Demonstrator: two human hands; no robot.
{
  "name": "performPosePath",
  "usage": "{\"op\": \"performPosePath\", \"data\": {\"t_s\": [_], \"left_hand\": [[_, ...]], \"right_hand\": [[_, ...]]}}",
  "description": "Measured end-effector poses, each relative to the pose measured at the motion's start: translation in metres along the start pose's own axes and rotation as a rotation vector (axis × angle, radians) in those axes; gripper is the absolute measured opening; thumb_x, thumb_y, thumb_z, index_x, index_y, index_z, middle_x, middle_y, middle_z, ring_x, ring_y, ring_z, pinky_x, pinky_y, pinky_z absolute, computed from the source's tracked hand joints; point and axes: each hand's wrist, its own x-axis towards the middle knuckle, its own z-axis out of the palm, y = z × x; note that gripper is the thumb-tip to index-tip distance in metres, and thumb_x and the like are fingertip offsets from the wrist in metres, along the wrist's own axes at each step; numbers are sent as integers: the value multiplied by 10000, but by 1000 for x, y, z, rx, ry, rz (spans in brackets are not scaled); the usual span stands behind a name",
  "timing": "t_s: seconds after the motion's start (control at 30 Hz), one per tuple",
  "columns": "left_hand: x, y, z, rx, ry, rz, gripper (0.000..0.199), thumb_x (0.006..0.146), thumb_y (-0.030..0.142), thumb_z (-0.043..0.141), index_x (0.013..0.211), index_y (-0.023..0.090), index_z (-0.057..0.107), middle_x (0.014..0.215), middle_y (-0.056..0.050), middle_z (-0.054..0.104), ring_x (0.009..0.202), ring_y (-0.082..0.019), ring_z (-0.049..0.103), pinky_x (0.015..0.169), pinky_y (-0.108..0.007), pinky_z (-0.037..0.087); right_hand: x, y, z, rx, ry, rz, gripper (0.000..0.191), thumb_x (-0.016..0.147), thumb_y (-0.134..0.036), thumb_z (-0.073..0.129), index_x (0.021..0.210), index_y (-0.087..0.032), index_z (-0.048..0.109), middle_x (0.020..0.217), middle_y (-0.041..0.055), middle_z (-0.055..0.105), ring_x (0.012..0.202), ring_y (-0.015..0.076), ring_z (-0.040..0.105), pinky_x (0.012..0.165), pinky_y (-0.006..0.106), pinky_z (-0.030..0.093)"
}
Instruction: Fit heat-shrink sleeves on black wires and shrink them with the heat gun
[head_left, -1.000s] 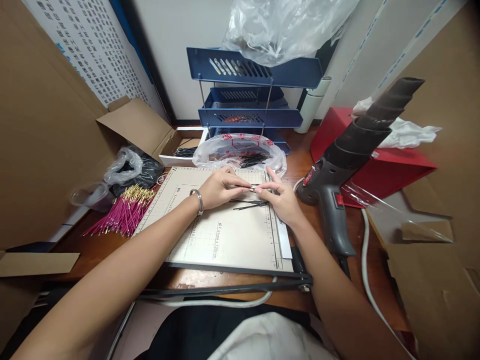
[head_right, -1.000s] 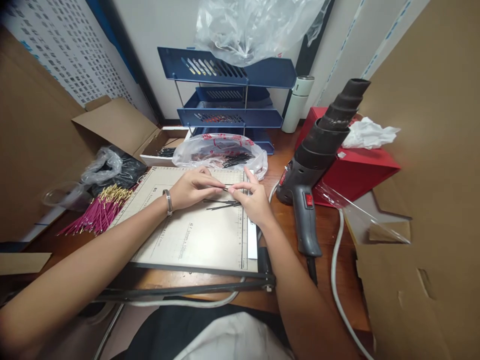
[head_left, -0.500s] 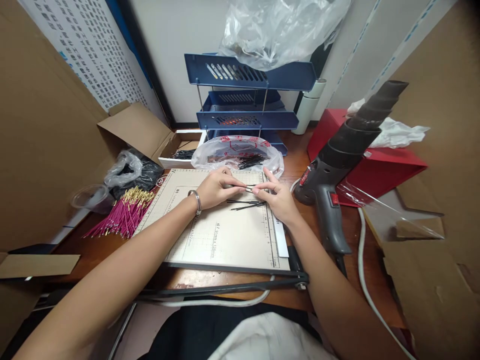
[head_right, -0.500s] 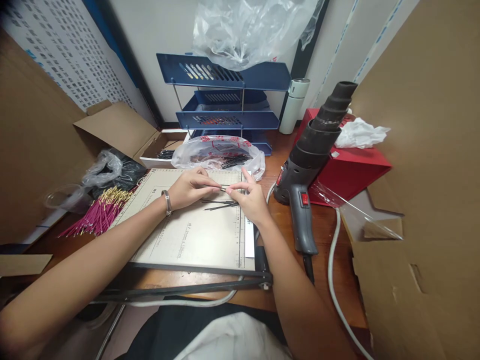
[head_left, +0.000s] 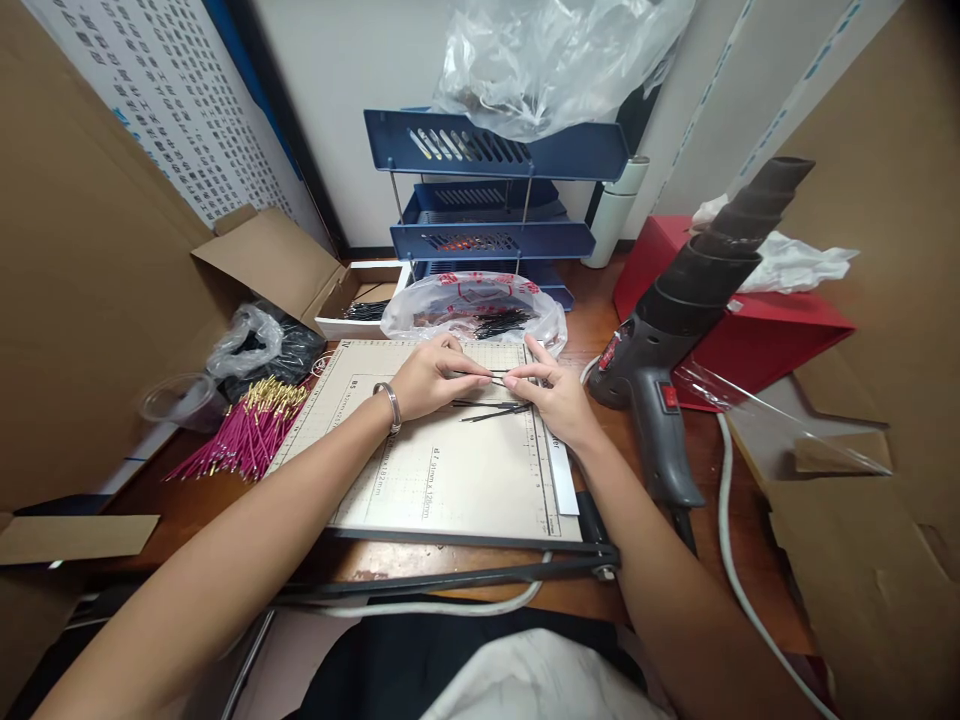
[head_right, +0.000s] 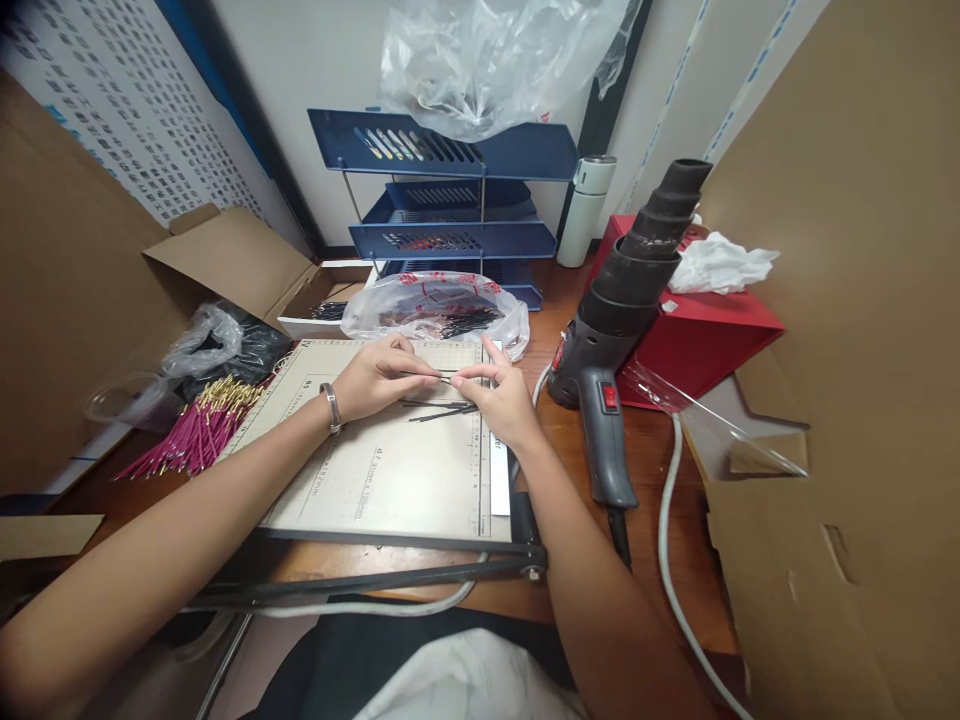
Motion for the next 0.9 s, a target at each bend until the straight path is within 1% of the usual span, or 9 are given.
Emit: {"op": "performPosePath", "data": {"t_s": [0.17, 0.27, 0.53, 0.73, 0.9], "left_hand": [[0, -1, 1, -17, -5, 6, 170, 925, 391, 756, 976, 263, 856, 730, -47, 730, 791, -188, 567, 741, -325, 491], [0, -1, 1, -12, -16, 0, 169, 928, 389, 752, 975, 264, 856, 755, -52, 751, 802, -194, 576, 764, -340, 491], [1, 1, 2, -18, 9, 6, 166, 922, 386, 752, 967, 262, 853, 790, -49, 787, 814, -200, 589, 788, -351, 511], [1, 3, 2, -9, 34, 58, 150, 925, 355, 748, 951, 248, 850, 790, -41, 794, 808, -198, 589, 794, -352, 509], [3, 2, 3, -5, 38, 93, 148, 937, 346, 737, 956, 247, 846, 820, -43, 804, 810, -200, 593, 810, -363, 509]], "right_hand": [[0, 0, -1, 9, -7, -10, 262, 682, -490, 824, 777, -245, 832, 1651, 86, 458, 1573, 344, 367, 1315, 466, 164], [0, -1, -2, 7, -17, 2, 258, 687, -493, 835, 766, -248, 827, 1653, 81, 456, 1578, 346, 358, 1317, 474, 162], [0, -3, -1, 11, -12, 9, 275, 672, -503, 850, 772, -248, 826, 1653, 82, 457, 1574, 361, 361, 1319, 486, 163], [-1, -2, -1, 8, 1, 0, 294, 664, -503, 849, 781, -234, 829, 1635, 112, 478, 1558, 367, 389, 1310, 493, 185], [-1, -2, -1, 12, 16, -6, 268, 671, -491, 849, 783, -248, 833, 1611, 98, 512, 1561, 344, 391, 1310, 477, 192]]}}
